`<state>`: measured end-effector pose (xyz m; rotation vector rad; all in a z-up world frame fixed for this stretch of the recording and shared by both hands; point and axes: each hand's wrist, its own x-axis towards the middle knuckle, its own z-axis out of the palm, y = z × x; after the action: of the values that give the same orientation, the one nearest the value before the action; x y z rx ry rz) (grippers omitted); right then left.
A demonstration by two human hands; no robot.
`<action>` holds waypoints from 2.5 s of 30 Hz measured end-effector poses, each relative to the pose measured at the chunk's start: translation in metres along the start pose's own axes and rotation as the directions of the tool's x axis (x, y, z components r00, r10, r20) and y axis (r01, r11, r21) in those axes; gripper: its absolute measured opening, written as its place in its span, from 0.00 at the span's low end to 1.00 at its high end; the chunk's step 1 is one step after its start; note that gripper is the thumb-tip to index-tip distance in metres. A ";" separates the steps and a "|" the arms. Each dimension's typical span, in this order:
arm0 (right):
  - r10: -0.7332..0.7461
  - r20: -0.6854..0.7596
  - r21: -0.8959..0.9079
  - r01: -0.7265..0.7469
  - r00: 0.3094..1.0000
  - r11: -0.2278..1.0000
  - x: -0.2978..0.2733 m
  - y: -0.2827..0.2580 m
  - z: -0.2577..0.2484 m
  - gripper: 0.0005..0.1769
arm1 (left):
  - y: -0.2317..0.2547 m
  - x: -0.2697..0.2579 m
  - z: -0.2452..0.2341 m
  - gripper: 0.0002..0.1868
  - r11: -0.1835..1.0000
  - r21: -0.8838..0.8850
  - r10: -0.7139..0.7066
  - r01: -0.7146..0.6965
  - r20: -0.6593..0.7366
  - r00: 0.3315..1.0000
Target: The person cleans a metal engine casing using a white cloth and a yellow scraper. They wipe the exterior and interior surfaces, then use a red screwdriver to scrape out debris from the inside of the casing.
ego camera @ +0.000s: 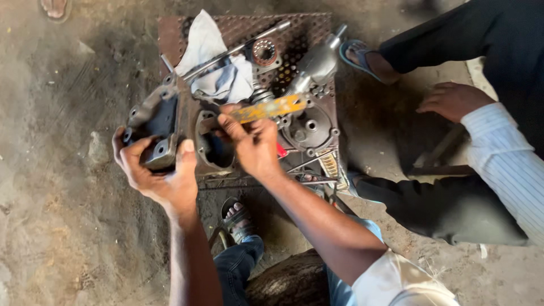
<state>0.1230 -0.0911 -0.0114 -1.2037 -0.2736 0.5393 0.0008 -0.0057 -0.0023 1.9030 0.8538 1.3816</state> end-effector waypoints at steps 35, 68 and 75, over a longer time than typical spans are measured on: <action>-0.004 0.069 0.036 0.002 0.998 0.999 0.005 0.002 -0.021 0.06 | 0.012 0.003 0.006 0.28 1.000 0.014 -0.008 0.008 0.031 0.999; 0.010 0.098 -0.051 -0.005 0.995 0.999 0.018 -0.009 -0.047 0.09 | 0.009 0.003 0.007 0.30 0.998 0.031 -0.058 0.057 0.019 0.998; 0.011 0.057 0.119 -0.018 0.998 0.993 0.008 -0.001 -0.033 0.09 | 0.009 0.001 0.004 0.29 0.998 0.017 -0.061 0.060 0.049 0.997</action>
<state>0.1452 -0.1137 -0.0224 -1.0759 -0.2768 0.5954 0.0061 -0.0105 0.0043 1.8992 0.8929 1.2903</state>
